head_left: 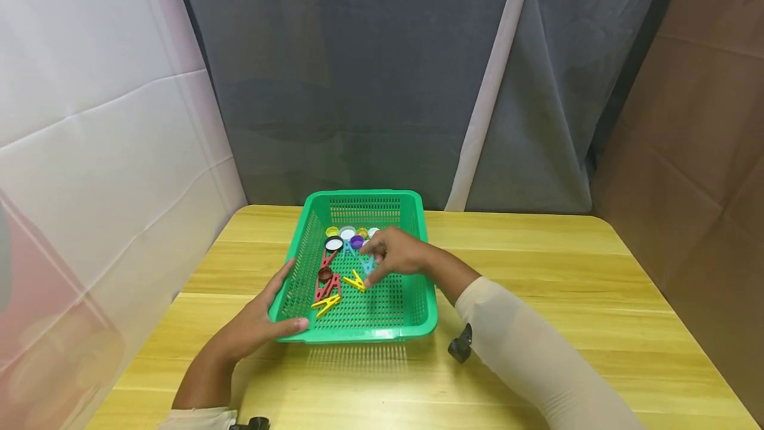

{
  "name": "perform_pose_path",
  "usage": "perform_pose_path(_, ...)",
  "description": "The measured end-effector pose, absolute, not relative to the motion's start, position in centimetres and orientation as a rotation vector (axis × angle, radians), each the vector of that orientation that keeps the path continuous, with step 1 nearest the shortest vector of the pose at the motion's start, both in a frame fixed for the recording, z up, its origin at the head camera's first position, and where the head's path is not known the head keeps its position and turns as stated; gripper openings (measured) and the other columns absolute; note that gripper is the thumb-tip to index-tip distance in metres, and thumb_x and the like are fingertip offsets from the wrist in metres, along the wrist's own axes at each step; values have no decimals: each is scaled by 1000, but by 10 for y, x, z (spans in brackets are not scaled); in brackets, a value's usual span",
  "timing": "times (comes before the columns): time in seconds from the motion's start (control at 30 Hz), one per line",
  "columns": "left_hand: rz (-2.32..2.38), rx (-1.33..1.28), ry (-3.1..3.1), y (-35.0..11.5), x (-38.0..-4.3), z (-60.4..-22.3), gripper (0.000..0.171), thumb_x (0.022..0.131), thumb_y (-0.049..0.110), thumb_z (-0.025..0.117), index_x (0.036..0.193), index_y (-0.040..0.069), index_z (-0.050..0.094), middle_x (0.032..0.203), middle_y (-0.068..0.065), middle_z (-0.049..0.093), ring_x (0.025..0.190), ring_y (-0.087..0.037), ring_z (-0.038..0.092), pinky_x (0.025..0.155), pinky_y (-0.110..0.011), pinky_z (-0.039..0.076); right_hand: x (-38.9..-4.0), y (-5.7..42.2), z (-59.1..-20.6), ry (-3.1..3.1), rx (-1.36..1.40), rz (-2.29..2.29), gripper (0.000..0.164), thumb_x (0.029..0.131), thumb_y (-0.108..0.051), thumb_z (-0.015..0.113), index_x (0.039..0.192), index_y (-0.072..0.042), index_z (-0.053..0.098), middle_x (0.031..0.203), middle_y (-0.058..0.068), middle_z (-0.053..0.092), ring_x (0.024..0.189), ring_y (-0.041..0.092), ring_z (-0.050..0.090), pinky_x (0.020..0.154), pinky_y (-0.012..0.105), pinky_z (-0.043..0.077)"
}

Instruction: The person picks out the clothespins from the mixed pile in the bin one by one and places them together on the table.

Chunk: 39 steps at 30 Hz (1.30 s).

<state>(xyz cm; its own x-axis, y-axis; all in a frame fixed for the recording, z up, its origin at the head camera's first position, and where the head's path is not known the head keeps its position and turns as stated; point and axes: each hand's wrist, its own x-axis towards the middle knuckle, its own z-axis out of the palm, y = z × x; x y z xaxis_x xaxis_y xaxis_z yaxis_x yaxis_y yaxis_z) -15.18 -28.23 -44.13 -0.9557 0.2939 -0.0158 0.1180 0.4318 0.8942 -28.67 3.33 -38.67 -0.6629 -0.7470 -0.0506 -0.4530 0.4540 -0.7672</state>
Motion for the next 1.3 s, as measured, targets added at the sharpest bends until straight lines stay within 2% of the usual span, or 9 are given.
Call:
perform_pose_path(0.33, 1536, 370, 2523, -282, -151, -441, 117, 96, 27, 81, 178, 30, -3, 178, -34, 17, 153, -59, 41, 116, -75, 40, -282, 44, -380, 2330, -1072, -970, 60, 88, -19, 93, 141, -3, 72, 94, 0, 56, 85, 12, 51, 79, 27, 46)
perform_pose_path(0.53, 1541, 360, 2516, -282, -151, -442, 118, 96, 27, 82, 178, 30, -3, 178, -35, 15, 152, -58, 43, 115, -73, 41, -277, 50, -379, 2305, -1065, -1023, 58, 88, -19, 93, 140, -6, 72, 95, 0, 57, 89, 15, 51, 78, 28, 47)
perform_pose_path(0.7, 1530, 356, 2530, -283, -151, -441, 117, 95, 28, 82, 178, 31, -2, 179, -34, 12, 153, -61, 38, 115, -77, 39, -271, 56, -378, 2302, -1081, -1100, 58, 87, -17, 94, 139, -6, 71, 99, 1, 58, 90, 15, 53, 79, 28, 48)
perform_pose_path(0.9, 1533, 359, 2527, -285, -151, -441, 117, 96, 29, 82, 178, 31, -2, 180, -33, 9, 155, -64, 34, 115, -80, 37, -261, 65, -375, 2314, -1072, -1210, 56, 85, -15, 94, 136, -8, 71, 107, 8, 59, 94, 24, 56, 86, 36, 53)
perform_pose_path(1.03, 1541, 349, 2514, -286, -151, -442, 117, 96, 29, 81, 177, 32, -2, 180, -33, 10, 154, -62, 36, 115, -79, 39, -257, 71, -376, 2337, -1071, -1277, 53, 84, -15, 95, 132, -10, 72, 126, 7, 60, 112, 25, 56, 100, 45, 55)
perform_pose_path(1.17, 1536, 343, 2519, -286, -151, -441, 117, 96, 29, 81, 177, 32, -2, 180, -33, 10, 155, -62, 35, 115, -79, 38, -253, 80, -375, 2373, -1055, -1339, 52, 82, -15, 95, 129, -12, 73, 145, 5, 55, 137, 26, 51, 113, 54, 50)
perform_pose_path(1.3, 1532, 348, 2523, -285, -151, -440, 117, 96, 29, 81, 177, 31, -2, 180, -33, 9, 156, -64, 33, 115, -82, 37, -250, 93, -375, 2421, -1035, -1359, 52, 82, -16, 95, 129, -13, 72, 155, 8, 50, 151, 33, 43, 121, 62, 44)
